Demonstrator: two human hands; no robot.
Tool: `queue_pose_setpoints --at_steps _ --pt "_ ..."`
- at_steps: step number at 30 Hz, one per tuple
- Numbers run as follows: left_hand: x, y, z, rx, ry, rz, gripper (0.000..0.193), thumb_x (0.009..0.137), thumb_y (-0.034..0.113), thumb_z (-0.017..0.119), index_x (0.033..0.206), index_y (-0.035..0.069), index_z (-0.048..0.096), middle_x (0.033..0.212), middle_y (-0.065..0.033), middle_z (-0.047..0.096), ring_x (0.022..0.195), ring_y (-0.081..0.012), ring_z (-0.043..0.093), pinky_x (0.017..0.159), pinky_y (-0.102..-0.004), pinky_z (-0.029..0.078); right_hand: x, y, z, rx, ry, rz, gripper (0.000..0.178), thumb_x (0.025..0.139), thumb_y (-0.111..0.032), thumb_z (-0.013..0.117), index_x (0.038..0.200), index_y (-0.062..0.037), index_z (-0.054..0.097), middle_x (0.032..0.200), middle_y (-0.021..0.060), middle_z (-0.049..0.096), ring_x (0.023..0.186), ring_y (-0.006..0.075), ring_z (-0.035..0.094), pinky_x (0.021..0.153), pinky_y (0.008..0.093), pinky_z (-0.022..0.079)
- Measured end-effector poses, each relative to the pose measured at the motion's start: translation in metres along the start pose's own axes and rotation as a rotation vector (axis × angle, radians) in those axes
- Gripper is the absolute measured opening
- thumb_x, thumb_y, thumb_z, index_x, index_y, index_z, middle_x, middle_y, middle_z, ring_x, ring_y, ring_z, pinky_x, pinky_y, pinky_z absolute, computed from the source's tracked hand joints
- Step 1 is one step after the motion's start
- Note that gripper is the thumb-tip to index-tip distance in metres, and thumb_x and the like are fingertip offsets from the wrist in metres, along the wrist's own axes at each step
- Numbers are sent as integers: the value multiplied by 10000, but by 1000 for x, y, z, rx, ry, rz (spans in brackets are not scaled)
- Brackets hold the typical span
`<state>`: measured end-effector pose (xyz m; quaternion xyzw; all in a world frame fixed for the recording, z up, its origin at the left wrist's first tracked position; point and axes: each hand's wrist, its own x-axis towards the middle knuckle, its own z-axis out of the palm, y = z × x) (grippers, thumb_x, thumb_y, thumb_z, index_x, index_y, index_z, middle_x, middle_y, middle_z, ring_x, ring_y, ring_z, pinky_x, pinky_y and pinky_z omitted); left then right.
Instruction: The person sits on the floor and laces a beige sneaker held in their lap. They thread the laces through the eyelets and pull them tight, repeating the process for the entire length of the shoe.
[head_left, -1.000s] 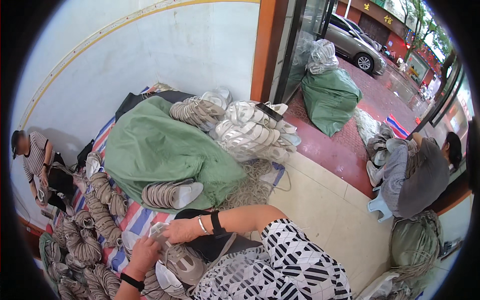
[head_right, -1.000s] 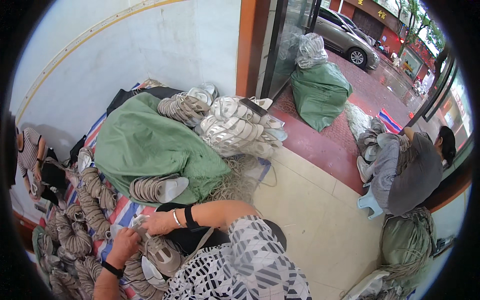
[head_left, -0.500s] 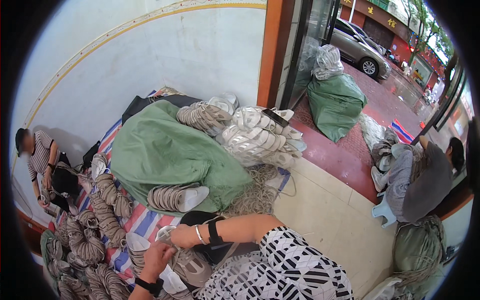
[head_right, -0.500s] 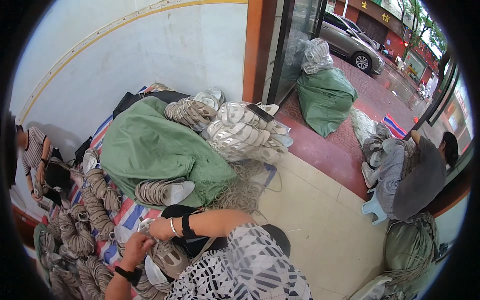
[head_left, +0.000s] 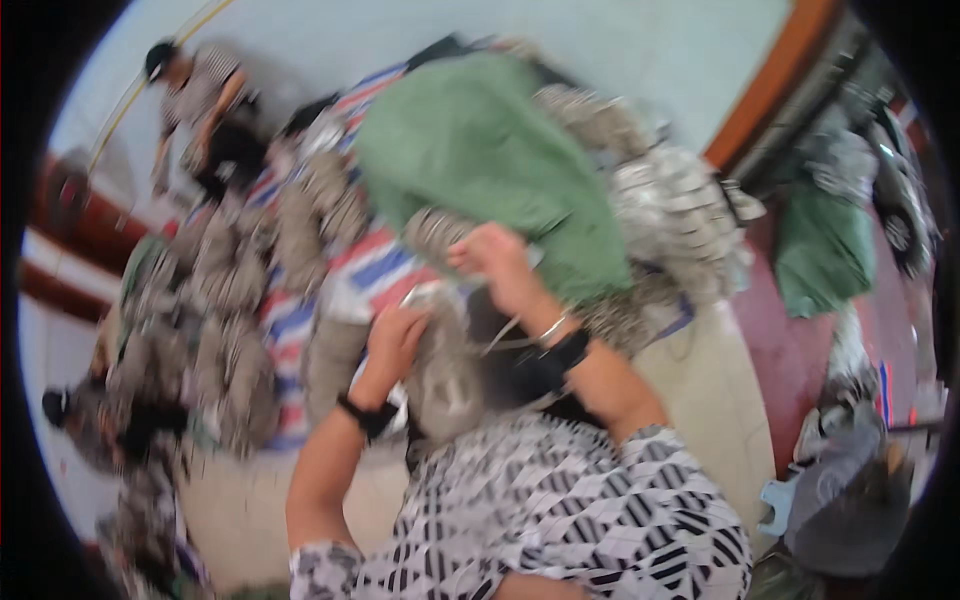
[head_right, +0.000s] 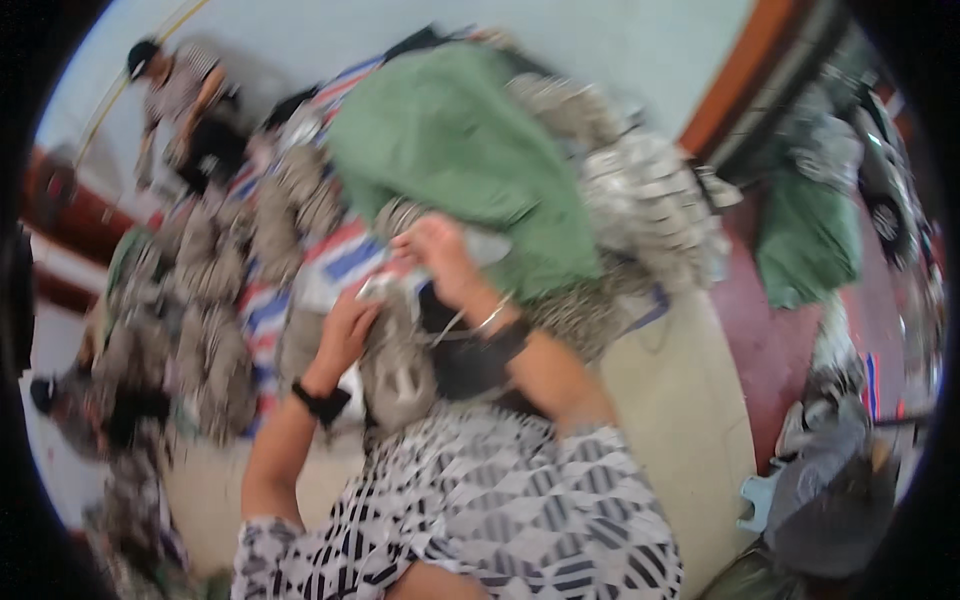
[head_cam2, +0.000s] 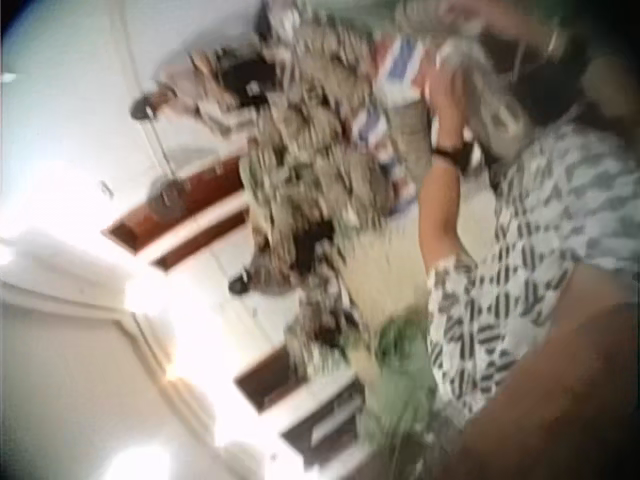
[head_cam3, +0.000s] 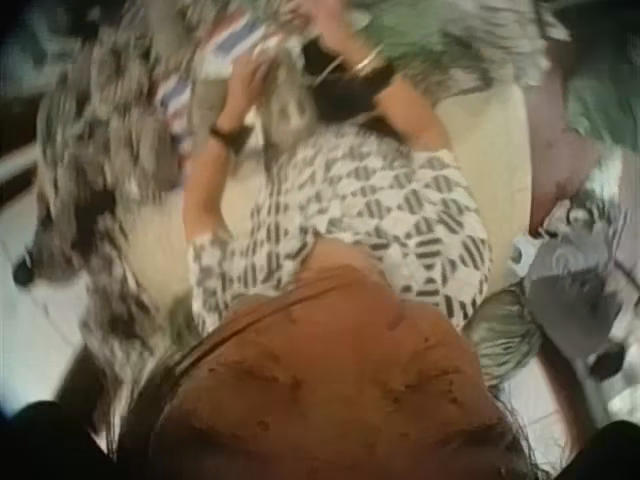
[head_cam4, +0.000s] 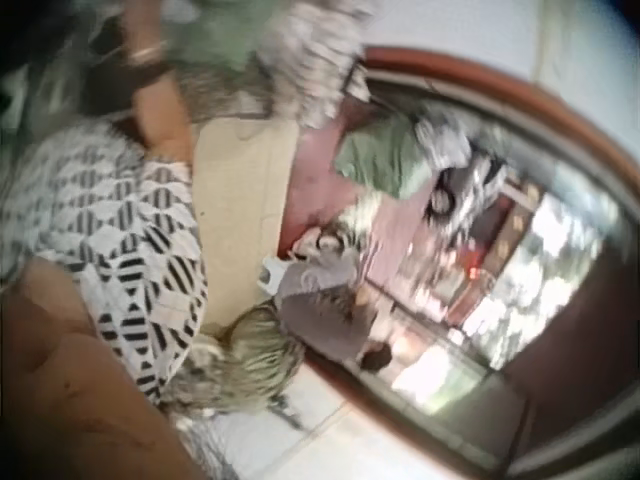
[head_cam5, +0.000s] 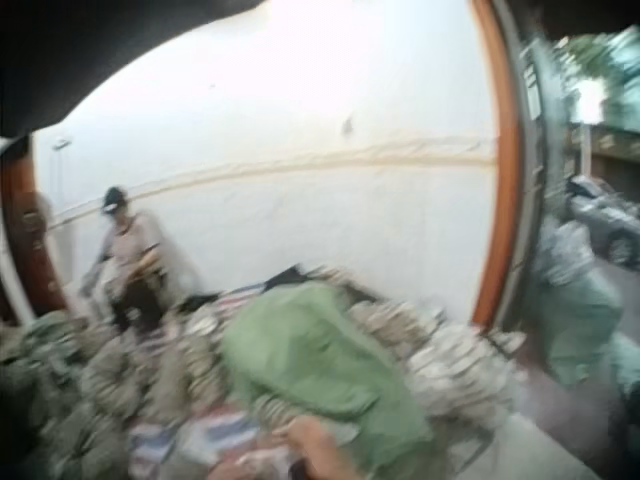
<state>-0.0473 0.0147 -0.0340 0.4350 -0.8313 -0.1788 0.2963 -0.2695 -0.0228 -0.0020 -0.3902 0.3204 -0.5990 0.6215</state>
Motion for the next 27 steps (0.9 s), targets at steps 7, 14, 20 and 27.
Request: queue_pose_setpoints --at_steps 7,14,20,27 --pt "6 22 -33 181 -234 -23 100 804 155 651 878 90 666 873 -92 623 842 -291 617 692 -390 506 -47 27 -38 -67 -67 545 136 914 -152 587 954 -27 622 690 18 609 557 82 582 511 223 499" --pt "21 35 -30 540 -421 108 86 767 125 640 832 69 637 841 -83 569 824 -287 616 653 -393 521 -49 38 -41 -211 -154 452 152 900 -114 604 974 15 637 716 37 637 537 64 554 484 198 474" --pt "24 36 -18 475 -481 53 70 770 118 618 816 66 630 860 -92 580 863 -280 603 655 -417 513 -48 42 -41 -230 -165 421 151 909 -125 595 956 17 620 708 38 632 531 55 538 473 189 458" --pt "11 33 -19 243 -354 -95 88 806 131 614 878 84 596 856 -62 605 836 -279 620 641 -403 482 -53 42 -40 -129 -100 439 169 922 -143 578 1002 6 581 724 46 628 536 62 546 478 196 465"
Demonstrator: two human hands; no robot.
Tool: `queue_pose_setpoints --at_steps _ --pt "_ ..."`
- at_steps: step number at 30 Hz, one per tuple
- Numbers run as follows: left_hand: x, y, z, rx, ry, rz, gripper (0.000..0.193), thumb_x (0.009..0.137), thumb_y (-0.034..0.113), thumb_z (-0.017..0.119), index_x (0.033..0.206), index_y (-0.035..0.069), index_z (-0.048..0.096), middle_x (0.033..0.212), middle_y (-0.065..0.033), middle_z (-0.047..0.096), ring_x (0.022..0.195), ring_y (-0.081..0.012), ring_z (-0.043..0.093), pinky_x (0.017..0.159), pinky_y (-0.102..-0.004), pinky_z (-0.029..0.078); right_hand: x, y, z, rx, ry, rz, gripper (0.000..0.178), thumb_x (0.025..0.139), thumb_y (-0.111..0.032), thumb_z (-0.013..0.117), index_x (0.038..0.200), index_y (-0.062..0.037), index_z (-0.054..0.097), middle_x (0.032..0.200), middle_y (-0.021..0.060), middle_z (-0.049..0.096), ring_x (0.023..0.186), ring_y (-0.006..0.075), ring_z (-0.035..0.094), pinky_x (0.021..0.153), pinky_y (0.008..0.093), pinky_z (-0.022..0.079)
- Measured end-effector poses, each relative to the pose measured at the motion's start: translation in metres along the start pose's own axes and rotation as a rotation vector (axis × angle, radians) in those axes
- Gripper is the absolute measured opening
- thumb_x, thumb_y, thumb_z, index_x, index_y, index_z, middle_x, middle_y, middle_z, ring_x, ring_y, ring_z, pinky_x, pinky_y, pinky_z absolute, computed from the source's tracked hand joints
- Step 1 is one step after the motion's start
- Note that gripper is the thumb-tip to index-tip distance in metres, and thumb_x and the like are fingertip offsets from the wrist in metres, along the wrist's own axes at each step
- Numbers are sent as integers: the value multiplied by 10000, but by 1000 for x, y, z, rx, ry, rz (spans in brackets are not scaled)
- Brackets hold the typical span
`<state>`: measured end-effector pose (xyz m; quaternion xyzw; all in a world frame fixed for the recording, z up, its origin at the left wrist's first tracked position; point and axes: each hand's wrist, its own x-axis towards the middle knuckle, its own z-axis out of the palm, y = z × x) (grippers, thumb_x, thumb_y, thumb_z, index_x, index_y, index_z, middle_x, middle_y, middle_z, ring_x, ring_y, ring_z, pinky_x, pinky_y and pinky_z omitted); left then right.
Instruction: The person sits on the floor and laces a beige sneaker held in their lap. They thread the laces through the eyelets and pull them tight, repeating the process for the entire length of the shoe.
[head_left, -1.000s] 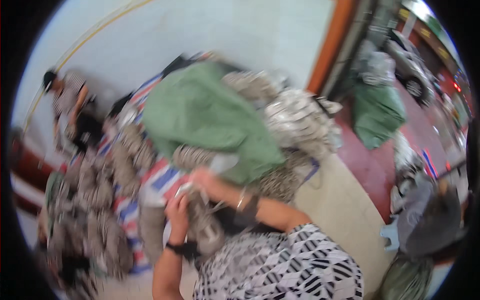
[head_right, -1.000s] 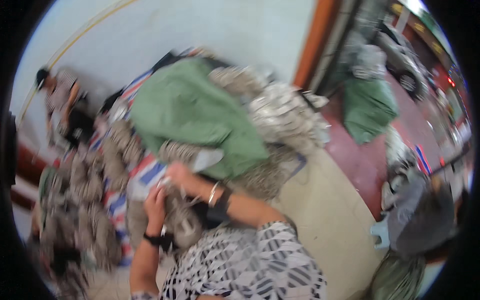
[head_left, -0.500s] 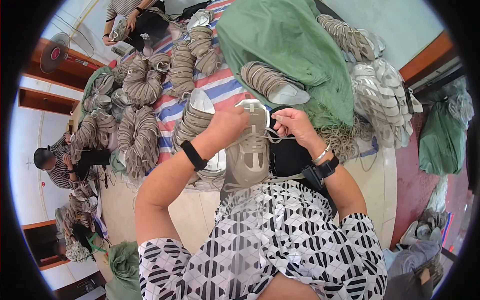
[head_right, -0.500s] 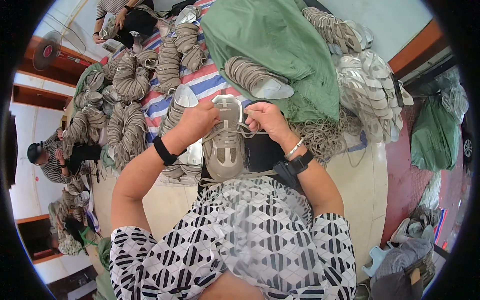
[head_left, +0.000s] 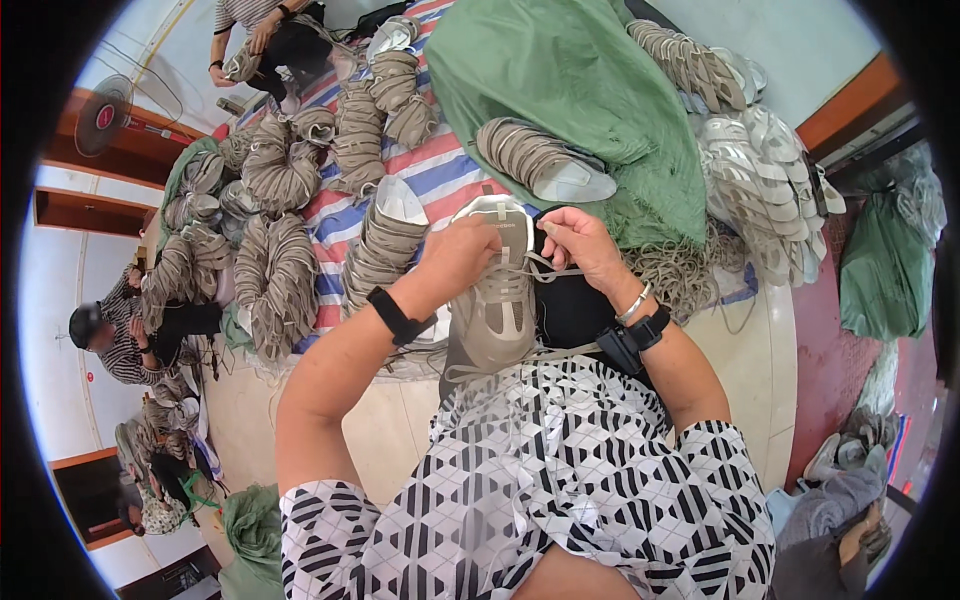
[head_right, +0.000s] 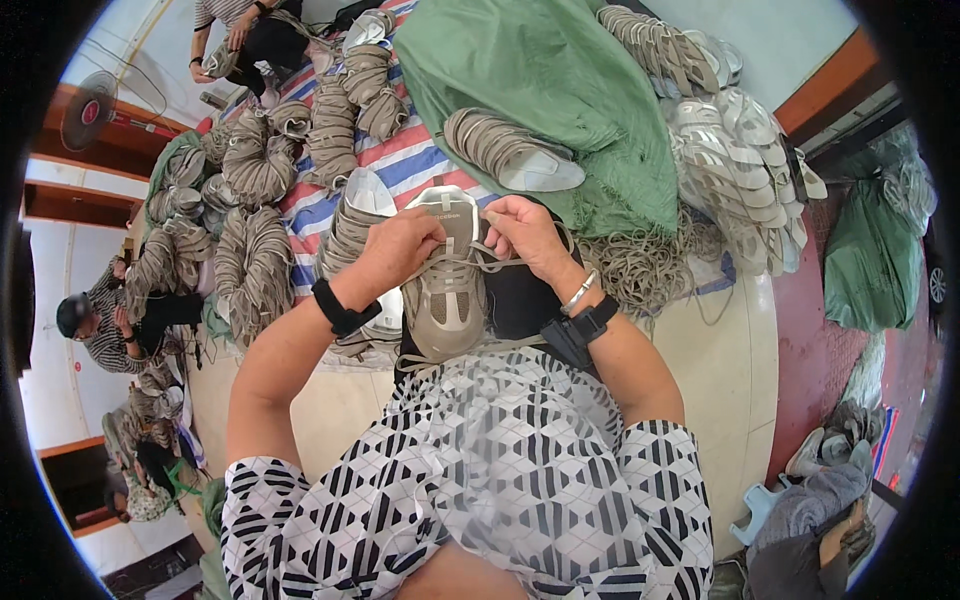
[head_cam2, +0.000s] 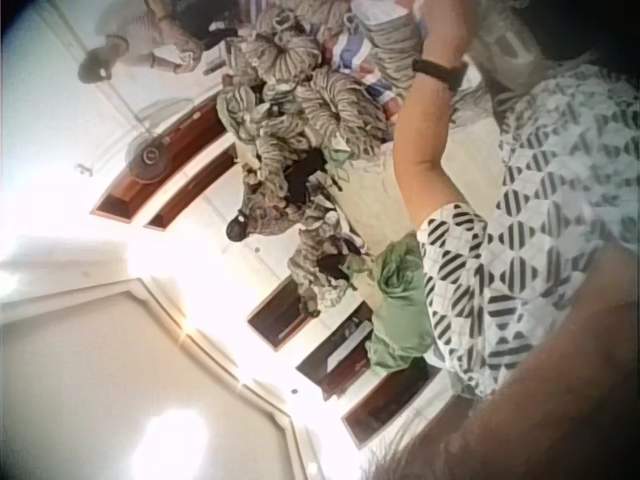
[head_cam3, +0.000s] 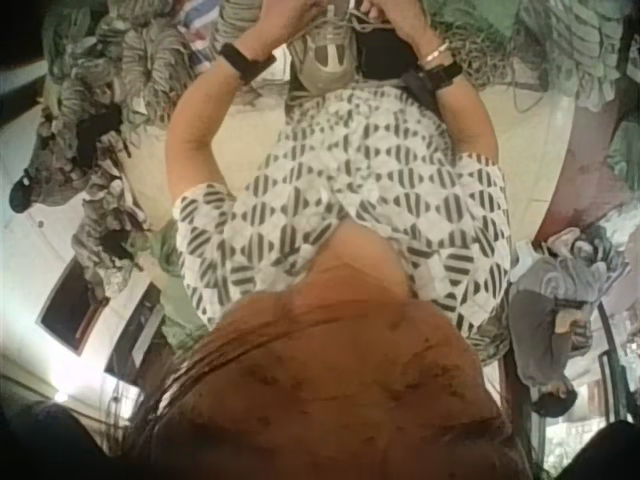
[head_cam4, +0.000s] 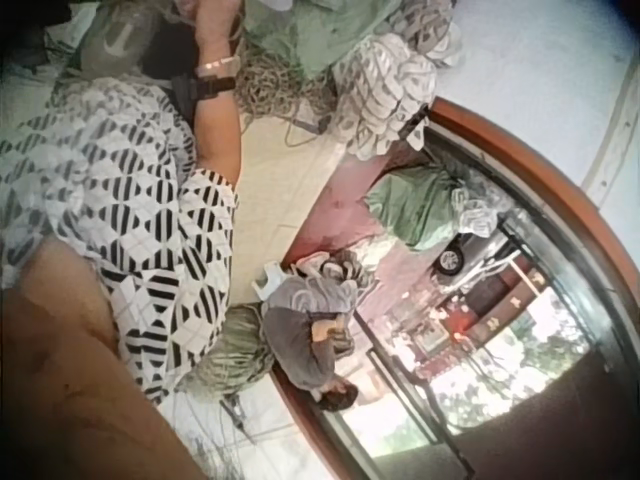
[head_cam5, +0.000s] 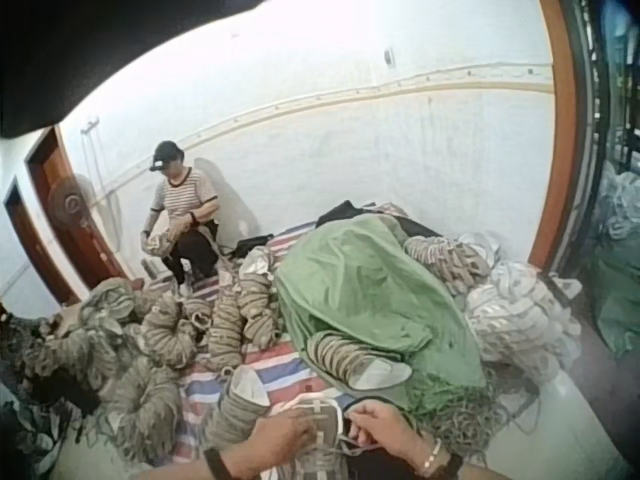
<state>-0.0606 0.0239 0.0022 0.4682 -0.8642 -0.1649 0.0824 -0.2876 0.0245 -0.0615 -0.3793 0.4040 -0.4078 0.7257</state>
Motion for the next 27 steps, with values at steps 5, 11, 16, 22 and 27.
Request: queue_pose_setpoints --at_steps 5,11,16,22,27 --pt "8 18 7 -155 6 -267 144 824 151 602 966 125 606 874 -66 614 842 -275 628 646 -404 486 0 0 3 -40 -37 -39 190 913 -98 543 1060 22 545 734 79 638 537 88 558 490 210 474" --pt "-6 20 10 316 72 166 124 777 133 587 891 133 635 908 -55 600 927 -257 572 708 -397 511 -1 -18 15 -68 -7 92 198 855 -132 573 1006 -7 602 771 73 672 583 114 612 527 240 504" --pt "22 31 20 631 50 483 64 700 119 599 760 109 618 809 -31 543 850 -231 559 622 -344 485 20 -11 2 -140 108 -168 172 901 -127 578 990 20 596 680 70 641 445 90 531 401 234 442" --pt "21 24 14 90 -20 104 83 785 156 619 824 86 598 848 -94 564 753 -306 600 639 -407 490 12 -25 6 -114 32 -139 153 907 -119 579 960 25 579 664 74 631 417 87 517 371 226 417" --pt "17 35 4 185 42 240 167 798 215 672 915 108 619 869 -92 579 801 -314 619 650 -420 492 31 -10 4 -315 -83 -94 148 827 -93 575 736 12 625 554 72 598 403 128 536 365 263 435"
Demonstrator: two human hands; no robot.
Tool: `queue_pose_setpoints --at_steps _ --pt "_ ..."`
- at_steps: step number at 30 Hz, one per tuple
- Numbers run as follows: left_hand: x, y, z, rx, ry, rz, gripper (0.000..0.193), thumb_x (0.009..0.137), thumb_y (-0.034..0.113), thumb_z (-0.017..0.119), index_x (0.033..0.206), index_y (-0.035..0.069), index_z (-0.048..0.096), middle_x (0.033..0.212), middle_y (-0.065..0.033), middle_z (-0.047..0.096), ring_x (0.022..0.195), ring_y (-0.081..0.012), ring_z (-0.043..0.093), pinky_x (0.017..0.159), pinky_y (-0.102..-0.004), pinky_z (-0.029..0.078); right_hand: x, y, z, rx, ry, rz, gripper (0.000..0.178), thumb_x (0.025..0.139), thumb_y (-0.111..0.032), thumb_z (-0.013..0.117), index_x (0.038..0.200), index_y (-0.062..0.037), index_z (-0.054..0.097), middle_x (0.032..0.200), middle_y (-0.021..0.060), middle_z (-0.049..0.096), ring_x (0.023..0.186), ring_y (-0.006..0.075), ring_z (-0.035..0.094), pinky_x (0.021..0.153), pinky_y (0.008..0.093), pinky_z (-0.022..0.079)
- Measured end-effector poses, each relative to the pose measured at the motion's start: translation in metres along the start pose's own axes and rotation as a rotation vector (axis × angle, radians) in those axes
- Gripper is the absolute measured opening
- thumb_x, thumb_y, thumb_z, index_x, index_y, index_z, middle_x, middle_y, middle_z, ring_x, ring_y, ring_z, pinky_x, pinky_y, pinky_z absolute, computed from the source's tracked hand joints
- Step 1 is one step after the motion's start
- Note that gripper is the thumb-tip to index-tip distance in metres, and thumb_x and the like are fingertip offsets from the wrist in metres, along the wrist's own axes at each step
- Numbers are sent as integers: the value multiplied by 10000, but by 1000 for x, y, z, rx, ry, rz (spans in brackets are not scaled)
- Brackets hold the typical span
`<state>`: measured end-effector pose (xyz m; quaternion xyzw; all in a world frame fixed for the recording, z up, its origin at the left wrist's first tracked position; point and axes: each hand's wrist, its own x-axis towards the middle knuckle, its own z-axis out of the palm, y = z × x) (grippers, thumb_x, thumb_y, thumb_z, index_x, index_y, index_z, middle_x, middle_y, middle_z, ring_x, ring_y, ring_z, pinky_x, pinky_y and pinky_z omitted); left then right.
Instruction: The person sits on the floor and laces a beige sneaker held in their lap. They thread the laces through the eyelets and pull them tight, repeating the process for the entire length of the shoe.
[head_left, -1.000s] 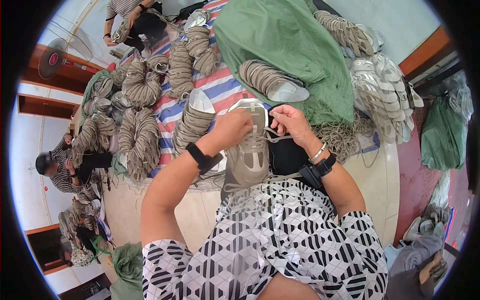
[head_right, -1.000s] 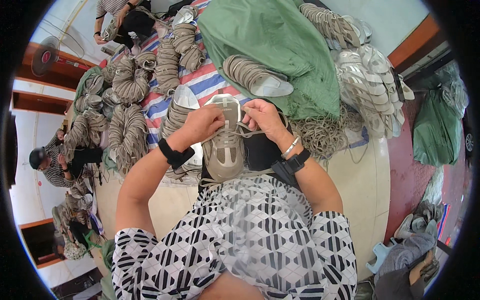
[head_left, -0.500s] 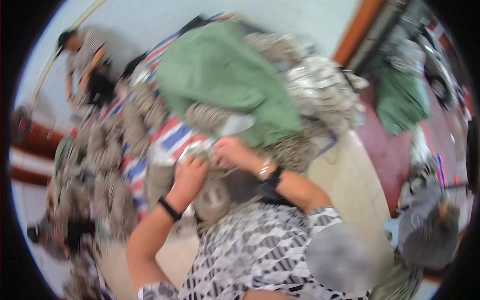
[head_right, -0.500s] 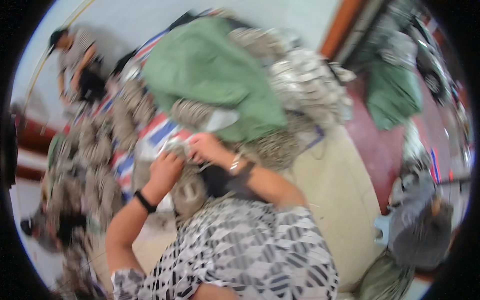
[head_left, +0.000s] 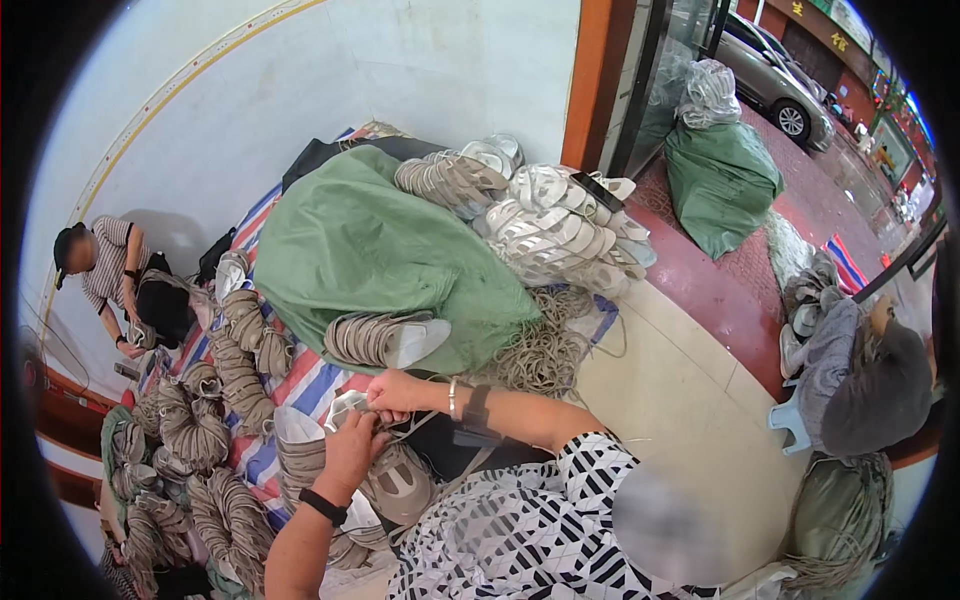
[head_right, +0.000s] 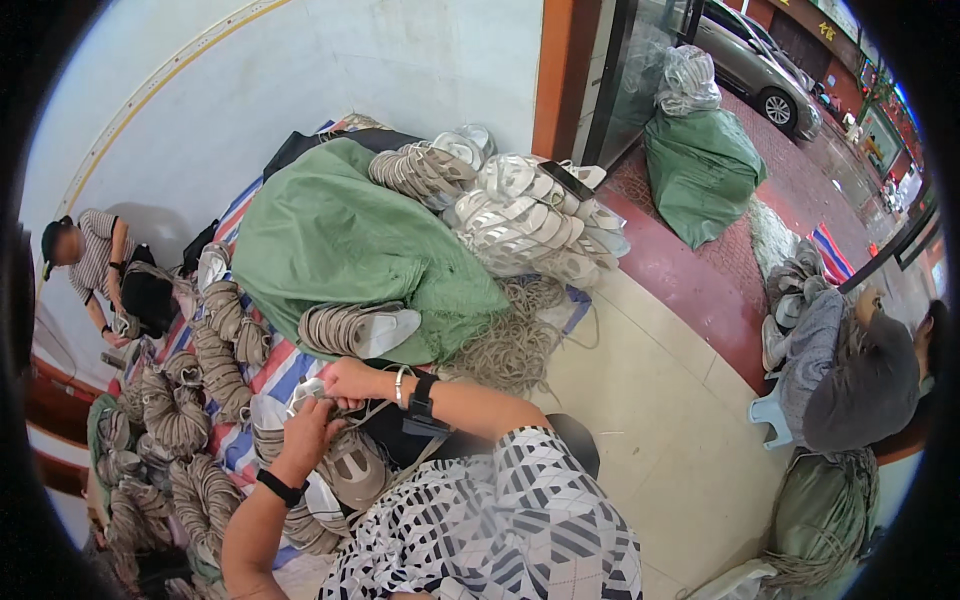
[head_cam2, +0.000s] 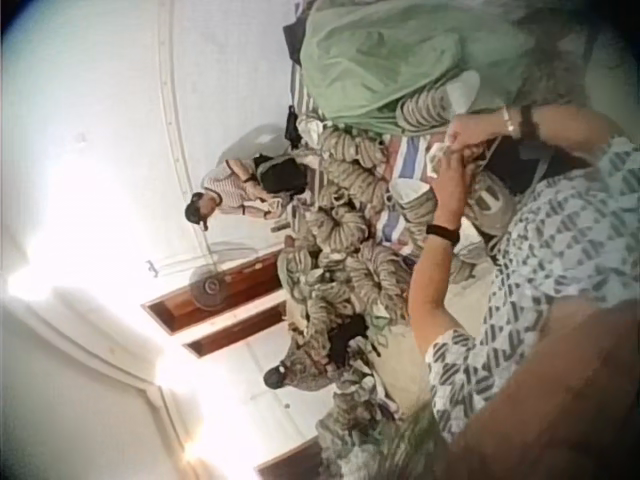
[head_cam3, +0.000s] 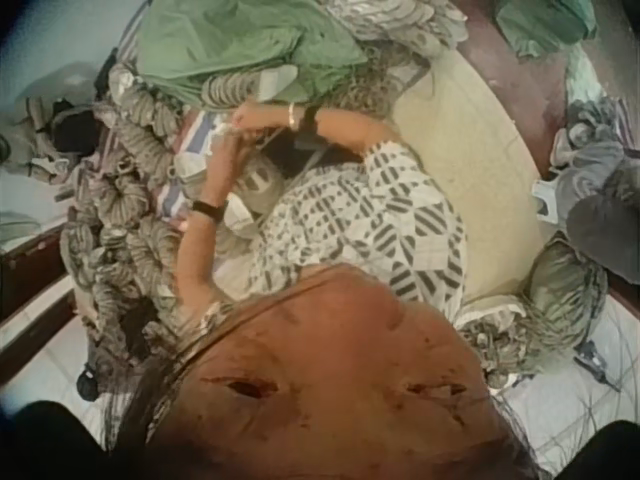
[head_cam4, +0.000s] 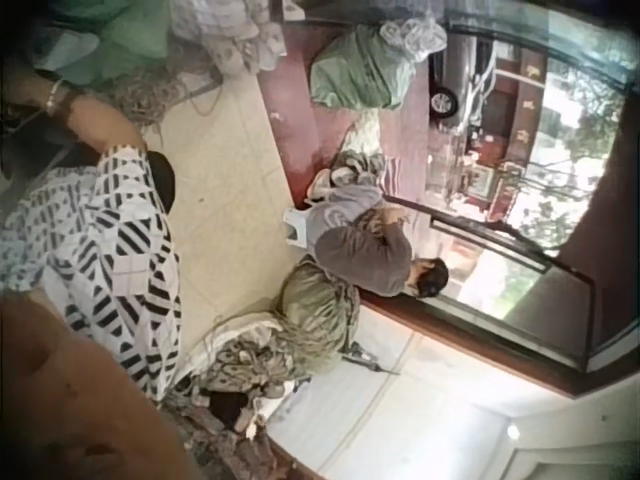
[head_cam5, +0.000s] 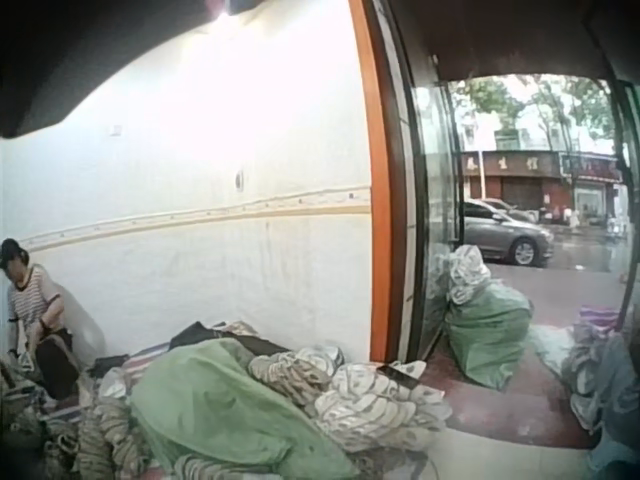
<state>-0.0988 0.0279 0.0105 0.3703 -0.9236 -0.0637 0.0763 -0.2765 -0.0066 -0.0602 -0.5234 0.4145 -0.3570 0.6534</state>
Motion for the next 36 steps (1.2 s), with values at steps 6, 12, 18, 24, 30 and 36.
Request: queue_pose_setpoints --at_steps 6,12,18,24,30,36 --pt "-10 -5 2 -153 -1 -109 132 811 186 666 883 78 645 809 -115 590 757 -311 618 645 -380 492 10 -7 11 -241 -176 5 127 791 -129 624 762 -11 658 547 61 581 428 128 535 391 274 416" --pt "-9 85 -14 -754 24 193 58 831 94 655 845 39 639 795 -108 586 740 -277 590 653 -353 474 11 7 17 -542 -134 -122 191 808 -217 620 789 -33 667 644 74 634 552 129 565 544 307 481" --pt "-24 78 -7 -700 95 -23 183 811 107 643 990 87 615 842 -84 599 769 -290 602 695 -384 496 -11 12 9 -346 -88 -246 146 821 -148 624 814 -6 660 618 75 625 501 136 581 502 279 469" --pt "-21 -35 -15 70 68 -39 163 790 216 659 888 86 646 907 -71 606 961 -277 563 801 -388 469 -13 -19 17 -658 -181 -31 180 786 -201 623 835 -36 674 738 133 653 711 278 636 662 376 499" --pt "-26 -54 9 138 -82 -29 196 793 265 619 787 86 701 919 -71 608 945 -266 553 784 -411 472 -5 -25 29 -954 -160 -168 168 782 -213 611 806 -57 668 787 159 653 779 355 626 690 437 489" --pt "-26 -47 0 13 -173 -185 210 764 253 630 819 68 711 934 -102 609 980 -296 543 792 -449 464 -11 -7 36 -838 -35 -269 146 799 -186 606 786 -43 629 738 169 638 750 360 623 669 453 480"
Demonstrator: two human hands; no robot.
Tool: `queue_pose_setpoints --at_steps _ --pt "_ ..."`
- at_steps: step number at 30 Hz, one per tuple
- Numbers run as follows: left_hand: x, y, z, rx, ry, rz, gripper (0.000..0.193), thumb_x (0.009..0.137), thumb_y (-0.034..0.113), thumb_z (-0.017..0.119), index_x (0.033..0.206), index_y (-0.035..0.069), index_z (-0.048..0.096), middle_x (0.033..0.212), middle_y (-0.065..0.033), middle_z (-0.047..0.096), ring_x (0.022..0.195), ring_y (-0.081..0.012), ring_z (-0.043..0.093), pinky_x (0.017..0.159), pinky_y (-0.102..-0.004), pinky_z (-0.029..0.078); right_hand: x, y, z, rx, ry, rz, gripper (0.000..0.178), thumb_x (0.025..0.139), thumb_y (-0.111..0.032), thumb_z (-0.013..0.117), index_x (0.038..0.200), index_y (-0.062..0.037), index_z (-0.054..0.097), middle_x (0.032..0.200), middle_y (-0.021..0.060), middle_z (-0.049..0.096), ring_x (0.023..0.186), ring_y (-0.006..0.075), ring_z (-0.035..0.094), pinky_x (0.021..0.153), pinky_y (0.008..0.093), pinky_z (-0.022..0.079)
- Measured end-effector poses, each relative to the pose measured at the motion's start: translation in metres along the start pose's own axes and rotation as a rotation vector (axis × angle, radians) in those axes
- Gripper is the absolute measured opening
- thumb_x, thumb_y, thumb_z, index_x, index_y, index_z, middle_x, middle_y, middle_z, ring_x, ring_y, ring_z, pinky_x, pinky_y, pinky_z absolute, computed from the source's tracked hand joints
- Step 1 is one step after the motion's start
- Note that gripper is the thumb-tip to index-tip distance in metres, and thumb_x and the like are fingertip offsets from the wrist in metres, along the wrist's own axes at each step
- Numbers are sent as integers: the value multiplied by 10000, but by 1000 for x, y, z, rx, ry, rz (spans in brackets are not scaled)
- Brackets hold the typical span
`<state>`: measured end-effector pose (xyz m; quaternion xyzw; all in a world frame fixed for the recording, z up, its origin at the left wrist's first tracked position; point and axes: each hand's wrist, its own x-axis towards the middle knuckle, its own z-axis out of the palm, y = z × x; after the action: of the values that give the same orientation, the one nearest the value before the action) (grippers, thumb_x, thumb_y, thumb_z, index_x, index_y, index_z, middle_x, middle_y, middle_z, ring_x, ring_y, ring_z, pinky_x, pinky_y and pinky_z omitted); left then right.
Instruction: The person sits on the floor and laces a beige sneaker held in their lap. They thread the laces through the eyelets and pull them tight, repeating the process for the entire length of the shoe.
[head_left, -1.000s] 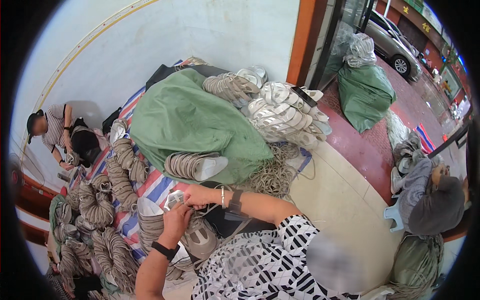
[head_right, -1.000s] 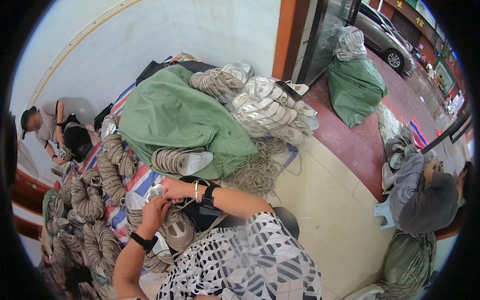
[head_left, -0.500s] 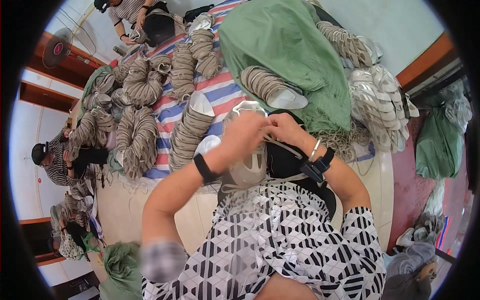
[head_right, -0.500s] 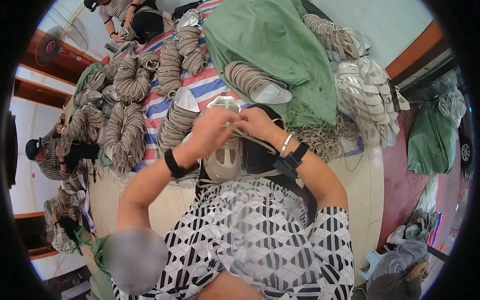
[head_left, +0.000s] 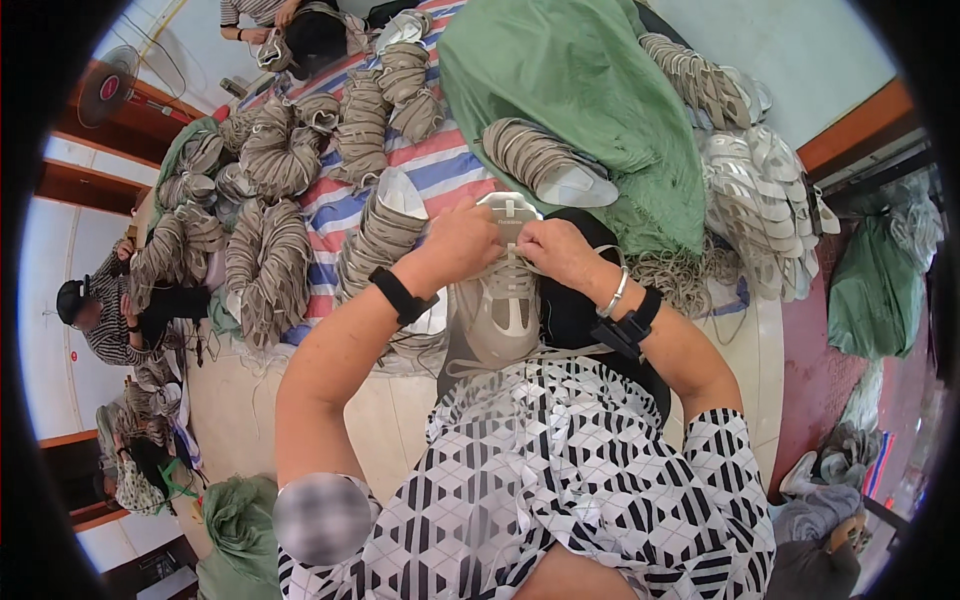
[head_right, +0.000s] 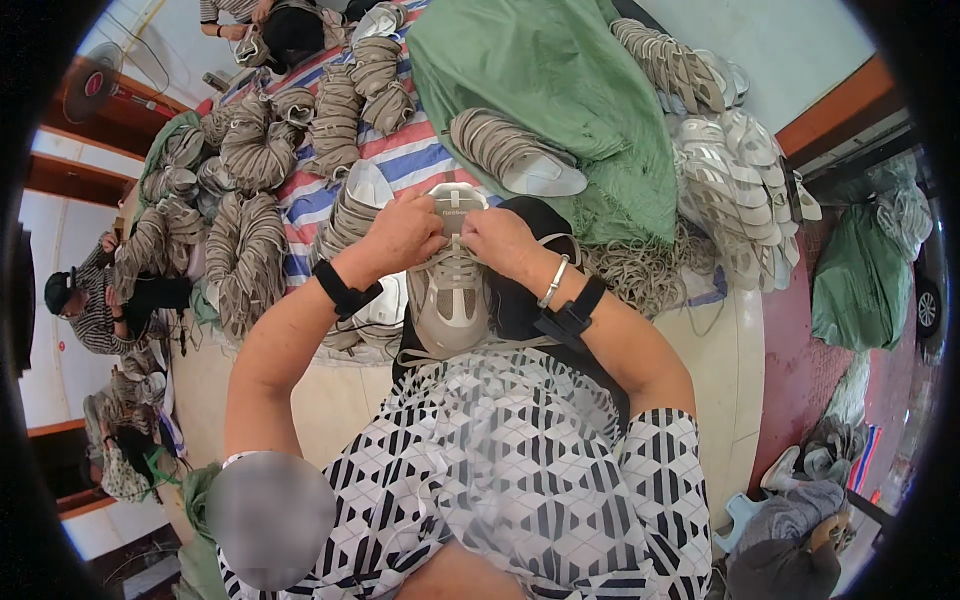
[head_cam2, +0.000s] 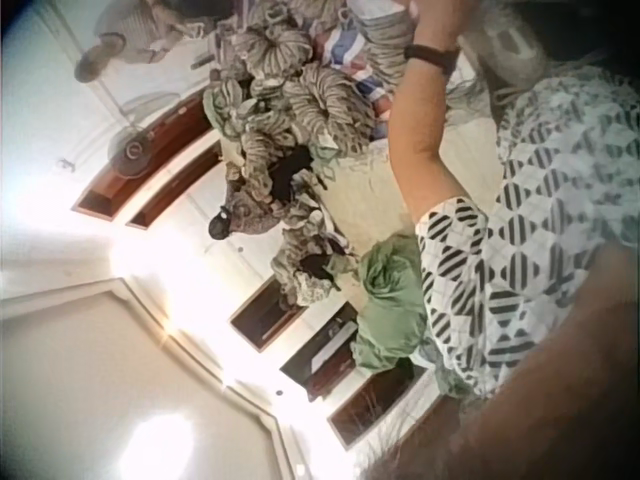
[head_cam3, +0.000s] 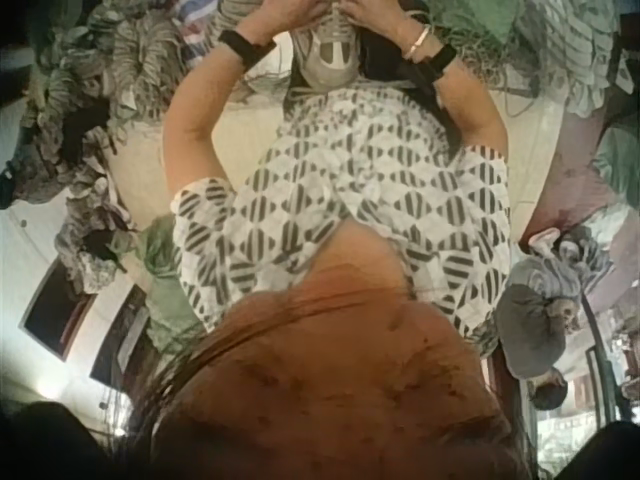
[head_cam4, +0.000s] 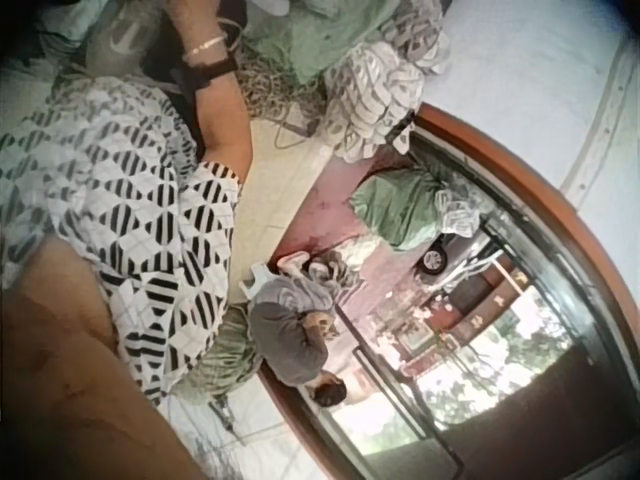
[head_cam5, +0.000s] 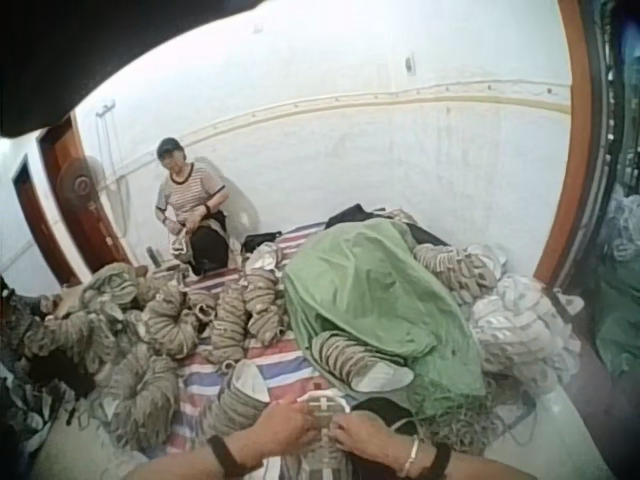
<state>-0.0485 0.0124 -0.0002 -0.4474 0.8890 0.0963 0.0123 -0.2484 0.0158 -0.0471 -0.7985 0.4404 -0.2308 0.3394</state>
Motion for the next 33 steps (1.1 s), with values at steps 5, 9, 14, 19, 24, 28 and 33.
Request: queue_pose_setpoints --at_steps 5,9,14,19,24,28,33 --pt "-1 1 0 -14 6 -9 200 747 239 631 816 67 708 944 -134 598 991 -332 535 797 -468 455 -6 -10 5 -180 97 96 134 797 -165 613 799 -32 616 743 176 637 750 360 625 664 447 482" --pt "3 -3 5 -65 -21 -35 144 729 237 659 703 96 644 904 -103 547 975 -321 507 780 -453 437 -8 -14 24 -3 215 149 106 801 -140 585 806 -40 622 775 178 642 784 368 627 701 468 479" --pt "6 -5 2 -122 -43 -34 159 727 254 637 674 105 649 872 -113 578 946 -327 529 783 -445 439 -6 -14 6 -92 113 151 101 801 -123 548 787 -44 611 775 175 641 795 377 622 695 471 471" --pt "24 4 -11 -35 -213 -99 223 740 321 667 681 106 677 849 -116 619 907 -336 562 763 -462 447 -3 -11 15 -36 148 129 117 811 -110 537 812 -23 615 763 159 650 737 324 640 657 416 486" --pt "14 22 -2 62 122 41 205 739 292 673 694 92 672 810 -101 602 890 -319 559 777 -444 429 -6 17 4 560 130 173 185 877 -153 578 798 10 611 676 41 632 598 122 589 550 261 454" --pt "-17 24 -4 -50 428 34 128 715 216 664 703 89 671 784 -65 580 837 -294 528 773 -424 398 -25 0 -24 368 340 273 255 877 -220 586 788 17 611 705 109 642 618 213 601 577 330 462" --pt "-43 24 3 -875 43 -309 257 858 233 625 682 45 640 553 19 454 558 -134 487 552 -305 388 -45 -24 -14 -279 71 170 315 838 -314 620 778 -4 632 826 175 616 761 345 622 675 443 479"
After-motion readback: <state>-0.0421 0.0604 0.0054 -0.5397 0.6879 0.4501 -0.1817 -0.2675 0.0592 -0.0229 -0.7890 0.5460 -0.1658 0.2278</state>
